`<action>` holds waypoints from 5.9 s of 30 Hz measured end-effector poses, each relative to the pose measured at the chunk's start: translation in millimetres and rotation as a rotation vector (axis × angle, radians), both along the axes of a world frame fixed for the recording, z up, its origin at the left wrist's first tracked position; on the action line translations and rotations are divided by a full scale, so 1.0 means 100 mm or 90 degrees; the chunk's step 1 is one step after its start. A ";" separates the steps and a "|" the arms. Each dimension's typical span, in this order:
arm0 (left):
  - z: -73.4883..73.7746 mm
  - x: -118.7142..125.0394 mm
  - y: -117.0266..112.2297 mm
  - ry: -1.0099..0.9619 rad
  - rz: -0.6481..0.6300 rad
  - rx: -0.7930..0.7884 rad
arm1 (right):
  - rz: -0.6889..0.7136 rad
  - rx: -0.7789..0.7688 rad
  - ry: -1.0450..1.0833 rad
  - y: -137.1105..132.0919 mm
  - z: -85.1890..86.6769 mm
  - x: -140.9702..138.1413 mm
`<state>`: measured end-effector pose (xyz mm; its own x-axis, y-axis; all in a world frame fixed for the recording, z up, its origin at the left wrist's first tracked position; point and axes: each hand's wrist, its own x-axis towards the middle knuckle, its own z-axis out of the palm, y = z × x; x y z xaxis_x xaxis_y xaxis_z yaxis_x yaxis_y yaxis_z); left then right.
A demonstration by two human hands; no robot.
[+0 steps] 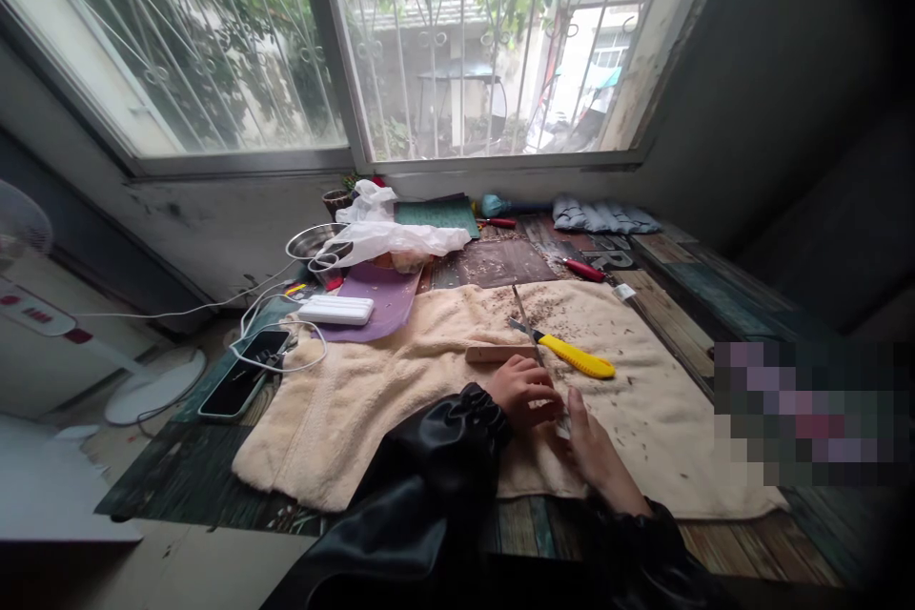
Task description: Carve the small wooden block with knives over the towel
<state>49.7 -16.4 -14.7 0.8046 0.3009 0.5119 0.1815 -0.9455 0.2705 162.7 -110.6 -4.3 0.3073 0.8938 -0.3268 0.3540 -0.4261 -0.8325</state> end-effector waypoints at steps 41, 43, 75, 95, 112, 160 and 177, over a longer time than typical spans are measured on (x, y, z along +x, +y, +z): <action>0.07 -0.31 0.31 -0.154 0.636 -0.123 | -0.008 -0.011 -0.024 -0.02 -0.04 0.04; 0.07 -0.30 0.30 -0.164 0.627 -0.114 | -0.004 -0.008 -0.025 -0.02 -0.05 0.05; -0.03 -0.02 0.17 0.004 0.444 -0.033 | 0.094 -0.032 -0.434 0.11 -0.07 0.02; -0.04 -0.05 0.16 -0.035 0.449 -0.089 | 0.098 -0.020 -0.428 0.22 -0.04 0.02; -0.09 -0.02 0.14 -0.021 0.450 -0.069 | 0.113 -0.007 -0.424 0.27 0.01 0.02; -0.10 -0.03 0.15 -0.039 0.442 -0.090 | 0.151 -0.013 -0.417 0.14 -0.01 0.07; -0.08 -0.03 0.12 -0.038 0.410 -0.097 | 0.132 -0.021 -0.408 0.00 -0.11 0.02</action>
